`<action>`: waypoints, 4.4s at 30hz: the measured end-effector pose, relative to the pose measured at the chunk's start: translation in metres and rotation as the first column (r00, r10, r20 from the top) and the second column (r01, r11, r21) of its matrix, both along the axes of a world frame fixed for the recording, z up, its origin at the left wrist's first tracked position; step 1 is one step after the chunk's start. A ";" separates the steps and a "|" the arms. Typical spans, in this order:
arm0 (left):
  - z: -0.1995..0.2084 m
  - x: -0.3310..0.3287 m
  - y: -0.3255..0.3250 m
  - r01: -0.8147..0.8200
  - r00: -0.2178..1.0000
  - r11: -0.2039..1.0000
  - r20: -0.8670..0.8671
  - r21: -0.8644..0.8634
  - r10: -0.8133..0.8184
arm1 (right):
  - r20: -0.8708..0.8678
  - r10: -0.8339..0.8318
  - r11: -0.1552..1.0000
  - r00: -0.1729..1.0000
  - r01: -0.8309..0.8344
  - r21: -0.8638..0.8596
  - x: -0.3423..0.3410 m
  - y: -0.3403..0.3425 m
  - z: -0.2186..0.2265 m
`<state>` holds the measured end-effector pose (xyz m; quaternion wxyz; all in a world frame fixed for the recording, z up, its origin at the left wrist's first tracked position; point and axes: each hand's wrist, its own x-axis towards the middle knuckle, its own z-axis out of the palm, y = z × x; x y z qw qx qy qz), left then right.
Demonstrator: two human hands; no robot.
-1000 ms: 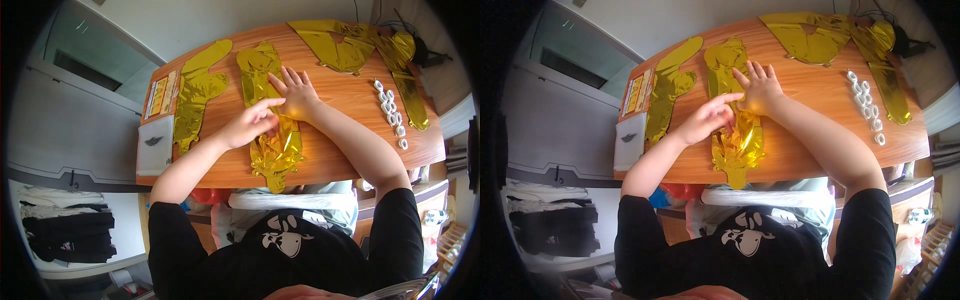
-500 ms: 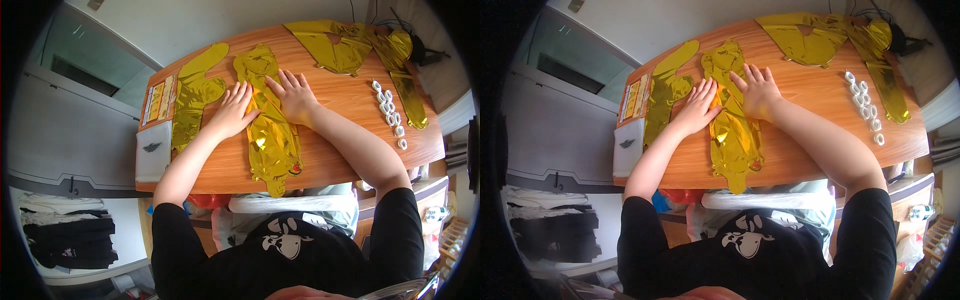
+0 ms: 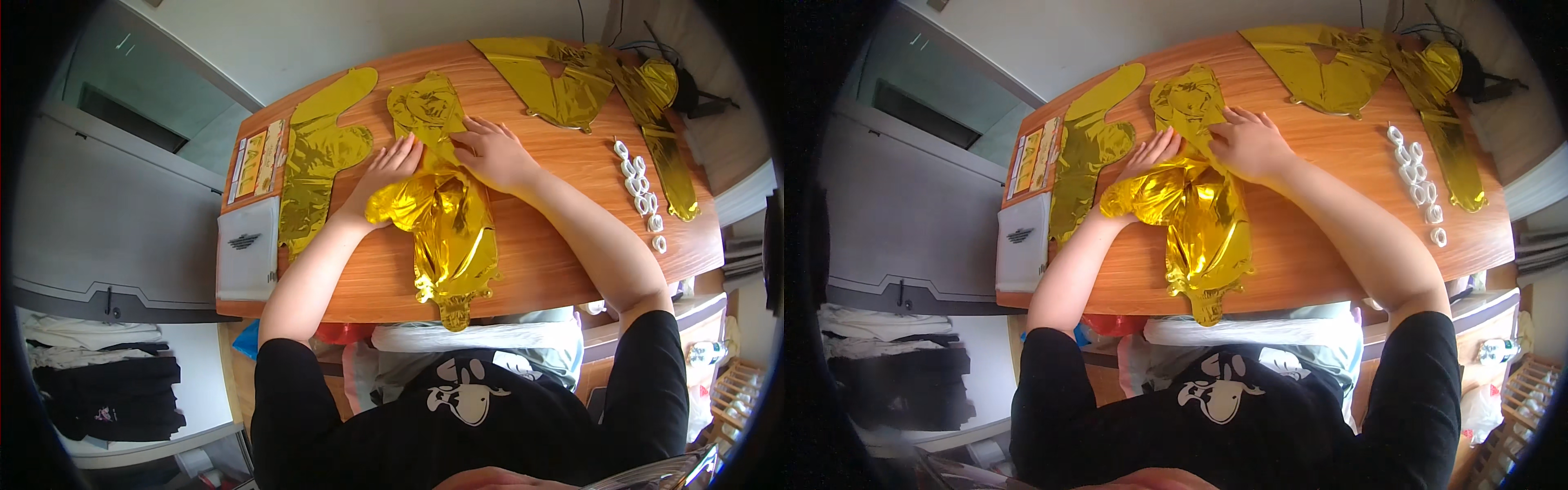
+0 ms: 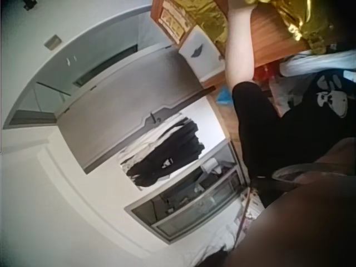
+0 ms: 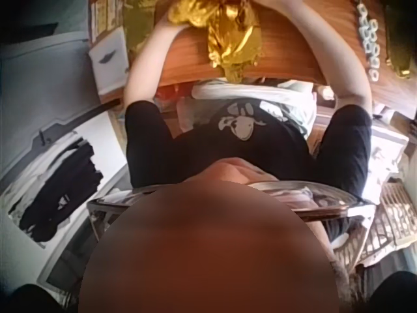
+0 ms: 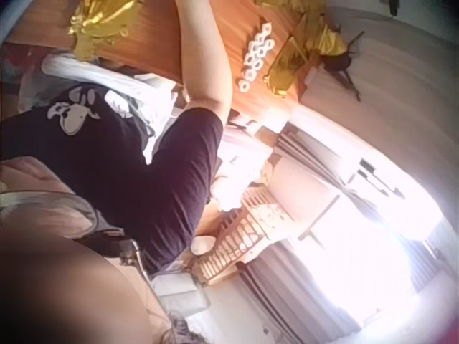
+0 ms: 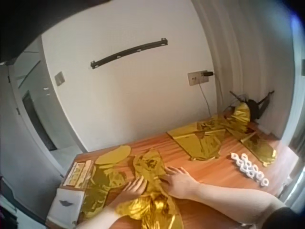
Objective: Folding deflated gold foil balloons at a table.
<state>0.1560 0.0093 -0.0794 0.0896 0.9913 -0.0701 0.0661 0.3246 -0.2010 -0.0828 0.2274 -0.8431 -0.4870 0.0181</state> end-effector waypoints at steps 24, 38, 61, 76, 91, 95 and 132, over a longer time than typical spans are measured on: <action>-0.001 0.002 -0.008 0.095 0.992 0.988 -0.097 0.120 -0.083 | 0.032 0.027 0.993 0.999 -0.031 0.118 0.002 -0.005 0.005; -0.011 0.002 0.001 0.130 0.991 0.965 -0.009 0.226 -0.131 | 0.376 0.634 0.767 0.676 -0.610 -0.197 -0.097 -0.010 0.037; 0.029 0.010 0.037 -0.089 0.995 0.996 0.034 -0.016 0.089 | 0.548 0.623 0.692 0.558 -0.720 -0.053 -0.100 -0.024 0.012; 0.026 0.016 0.051 0.024 0.994 0.939 0.096 0.343 -0.060 | 0.467 0.687 0.653 0.557 -0.755 -0.060 -0.095 -0.020 0.011; 0.044 0.024 0.051 0.016 0.998 0.961 -0.060 0.277 0.001 | 0.355 0.761 0.614 0.543 -0.780 -0.122 -0.095 -0.021 0.006; 0.051 0.024 0.047 -0.016 0.988 0.960 -0.145 0.280 0.059 | 0.348 0.777 0.597 0.525 -0.789 -0.143 -0.094 -0.021 0.007; 0.006 -0.002 -0.018 0.093 0.989 0.995 -0.119 0.032 -0.089 | 0.353 0.148 0.989 0.924 -0.141 -0.046 -0.061 -0.026 0.012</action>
